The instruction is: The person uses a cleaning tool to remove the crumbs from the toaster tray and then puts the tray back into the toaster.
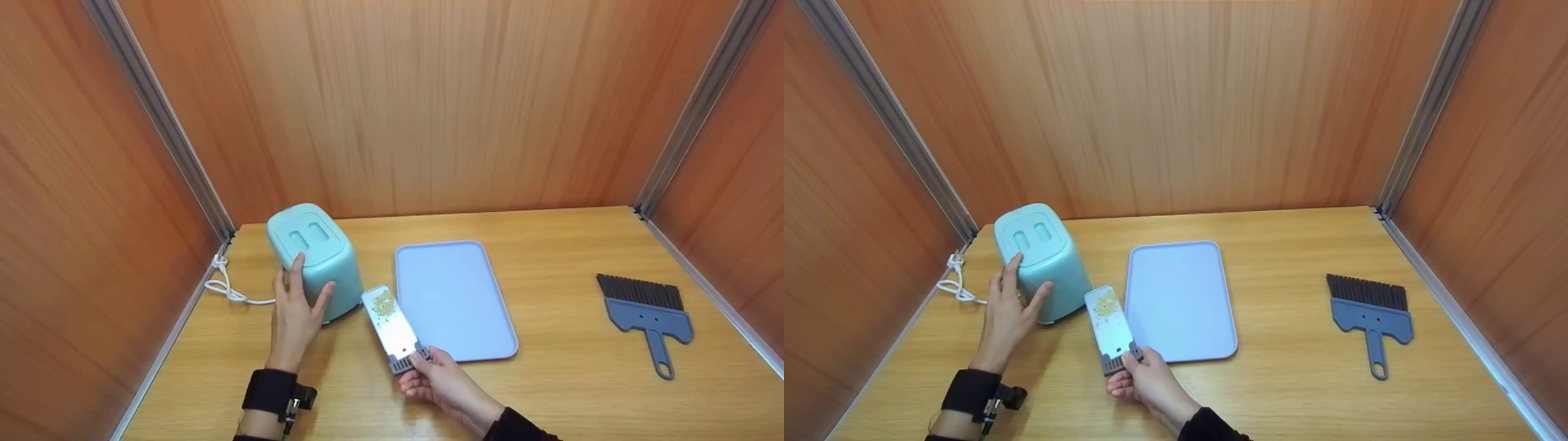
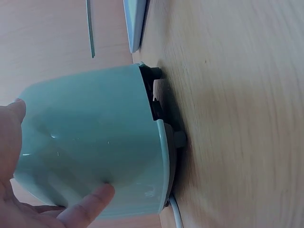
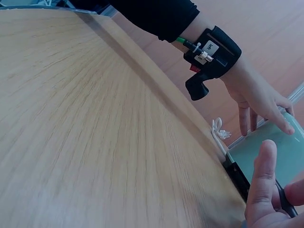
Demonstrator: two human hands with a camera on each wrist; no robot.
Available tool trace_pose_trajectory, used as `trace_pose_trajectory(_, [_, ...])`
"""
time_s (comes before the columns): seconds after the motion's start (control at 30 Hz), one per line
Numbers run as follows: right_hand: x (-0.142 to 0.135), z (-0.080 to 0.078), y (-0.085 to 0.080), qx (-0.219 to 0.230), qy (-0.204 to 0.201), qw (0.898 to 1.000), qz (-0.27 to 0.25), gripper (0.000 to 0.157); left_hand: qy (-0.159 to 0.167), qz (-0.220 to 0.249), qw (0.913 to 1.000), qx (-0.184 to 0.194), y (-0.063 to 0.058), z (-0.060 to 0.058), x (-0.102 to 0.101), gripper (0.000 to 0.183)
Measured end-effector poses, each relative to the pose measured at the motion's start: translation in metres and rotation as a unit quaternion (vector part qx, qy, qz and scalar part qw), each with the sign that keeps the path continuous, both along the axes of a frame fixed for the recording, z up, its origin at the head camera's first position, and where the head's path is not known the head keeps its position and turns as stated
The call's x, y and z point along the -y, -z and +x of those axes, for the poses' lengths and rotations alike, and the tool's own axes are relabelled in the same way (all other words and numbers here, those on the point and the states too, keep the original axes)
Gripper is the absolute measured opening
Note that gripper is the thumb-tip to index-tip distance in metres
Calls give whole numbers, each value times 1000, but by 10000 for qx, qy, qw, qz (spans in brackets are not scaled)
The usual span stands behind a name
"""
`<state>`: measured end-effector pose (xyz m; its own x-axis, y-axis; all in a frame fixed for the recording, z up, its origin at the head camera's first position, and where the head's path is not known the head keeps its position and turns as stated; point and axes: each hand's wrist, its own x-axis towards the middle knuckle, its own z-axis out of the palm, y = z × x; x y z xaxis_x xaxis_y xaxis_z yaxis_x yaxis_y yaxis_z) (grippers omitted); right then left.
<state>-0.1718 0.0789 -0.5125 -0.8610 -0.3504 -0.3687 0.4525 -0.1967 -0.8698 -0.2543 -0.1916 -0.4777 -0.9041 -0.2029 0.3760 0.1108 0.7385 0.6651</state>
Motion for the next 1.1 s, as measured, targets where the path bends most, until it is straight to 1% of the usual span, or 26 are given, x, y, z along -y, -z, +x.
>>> trace_pose_trajectory(0.2, [-4,-3,-1,-56,127,9999,-26,22,-8,21,10000,50,-3,4,-4,82])
trace_pose_trajectory(0.4, [-7,-6,-3,-146,262,9995,-98,23,-12,38,9999,-95,-4,11,-10,80])
trace_pose_trajectory(0.53, [-9,-9,-4,-163,335,9991,-179,21,-116,-107,9991,-392,-6,16,-17,77])
trace_pose_trajectory(0.7, [-11,-11,-6,-182,416,9987,-240,23,-211,-468,9949,-870,-7,23,-30,69])
trace_pose_trajectory(0.8, [-12,-12,-8,-135,458,9985,-260,25,-161,-647,9912,-1139,-8,27,-41,64])
trace_pose_trajectory(0.87, [-12,-13,-9,-78,494,9983,-284,26,-16,-626,9898,-1282,-7,30,-48,60])
trace_pose_trajectory(0.93, [-13,-14,-9,-61,544,9980,-316,28,208,-472,9910,-1234,-6,33,-57,56])
trace_pose_trajectory(0.97, [-13,-14,-9,-74,572,9978,-330,29,339,-329,9926,-1119,-5,34,-60,55])
trace_pose_trajectory(1.03, [-14,-15,-9,-77,629,9974,-348,30,605,37,9954,-747,-3,35,-68,53])
trace_pose_trajectory(1.1, [-13,-16,-9,-109,680,9969,-373,30,839,439,9952,-241,0,36,-74,51])
